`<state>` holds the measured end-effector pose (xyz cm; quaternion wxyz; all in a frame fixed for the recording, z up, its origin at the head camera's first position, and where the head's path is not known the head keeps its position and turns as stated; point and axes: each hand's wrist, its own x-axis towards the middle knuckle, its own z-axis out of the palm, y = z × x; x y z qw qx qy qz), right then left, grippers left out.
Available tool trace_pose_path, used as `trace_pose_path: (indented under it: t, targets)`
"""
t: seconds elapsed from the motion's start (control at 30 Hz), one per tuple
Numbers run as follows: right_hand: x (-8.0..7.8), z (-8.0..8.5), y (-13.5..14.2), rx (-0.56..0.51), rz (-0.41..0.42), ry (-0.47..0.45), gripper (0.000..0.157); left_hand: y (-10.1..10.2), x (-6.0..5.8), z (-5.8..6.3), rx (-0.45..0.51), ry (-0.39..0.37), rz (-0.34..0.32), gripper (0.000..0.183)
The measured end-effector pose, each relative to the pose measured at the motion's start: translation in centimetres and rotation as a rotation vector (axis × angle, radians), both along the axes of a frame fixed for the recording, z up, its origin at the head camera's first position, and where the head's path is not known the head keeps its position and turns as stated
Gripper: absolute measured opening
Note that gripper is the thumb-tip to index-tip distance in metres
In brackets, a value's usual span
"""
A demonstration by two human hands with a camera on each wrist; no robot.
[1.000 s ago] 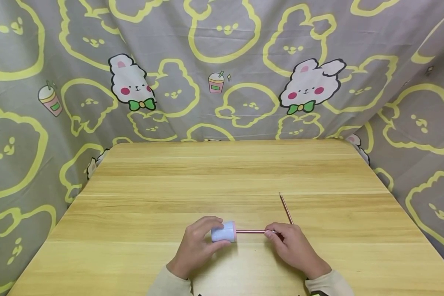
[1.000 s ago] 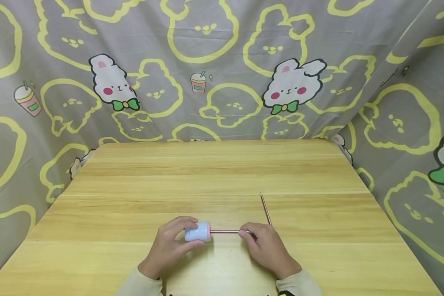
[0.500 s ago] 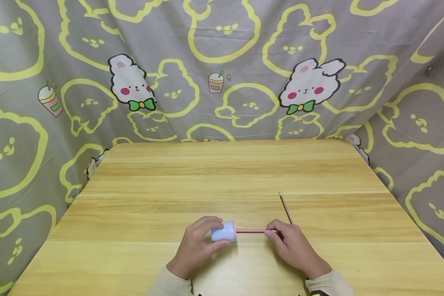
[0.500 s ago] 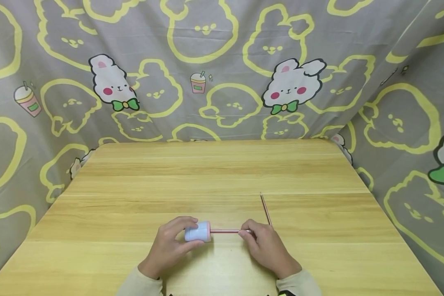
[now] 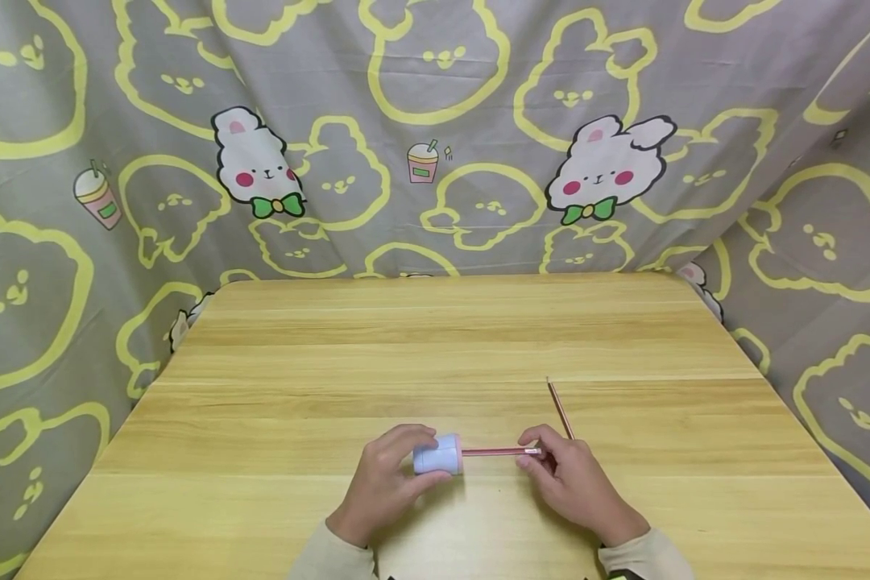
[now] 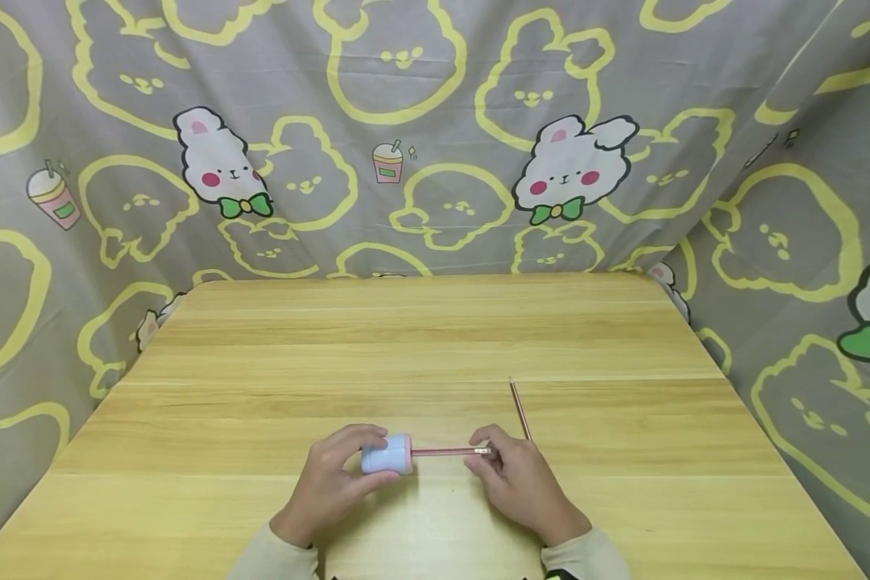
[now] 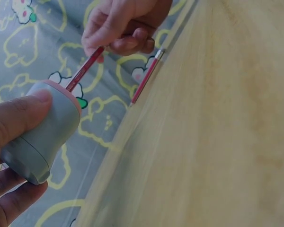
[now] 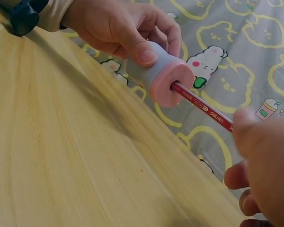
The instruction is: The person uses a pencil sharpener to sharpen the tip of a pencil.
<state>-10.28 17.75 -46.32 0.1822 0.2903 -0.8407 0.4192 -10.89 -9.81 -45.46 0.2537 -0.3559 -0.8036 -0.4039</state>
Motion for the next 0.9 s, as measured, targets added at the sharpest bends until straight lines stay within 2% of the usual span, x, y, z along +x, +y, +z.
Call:
trace_pose_path:
  t: [0.2, 0.53, 0.73, 0.9]
  targets:
    - [0.01, -0.03, -0.07, -0.011, 0.013, 0.008, 0.026, 0.05, 0.02, -0.06, 0.0, -0.002, -0.002, 0.035]
    - [-0.06, -0.09, 0.02, 0.01, 0.003, 0.02, 0.016, 0.06, 0.03, -0.04, 0.004, 0.0, -0.004, 0.035]
    - [0.05, 0.07, 0.01, 0.019, -0.014, -0.013, 0.008, 0.0, 0.03, -0.12, 0.0, -0.002, -0.003, 0.036]
    - [0.08, 0.03, 0.05, 0.008, 0.006, -0.027, 0.022, 0.0, 0.0, -0.15, 0.007, -0.007, -0.006, 0.036]
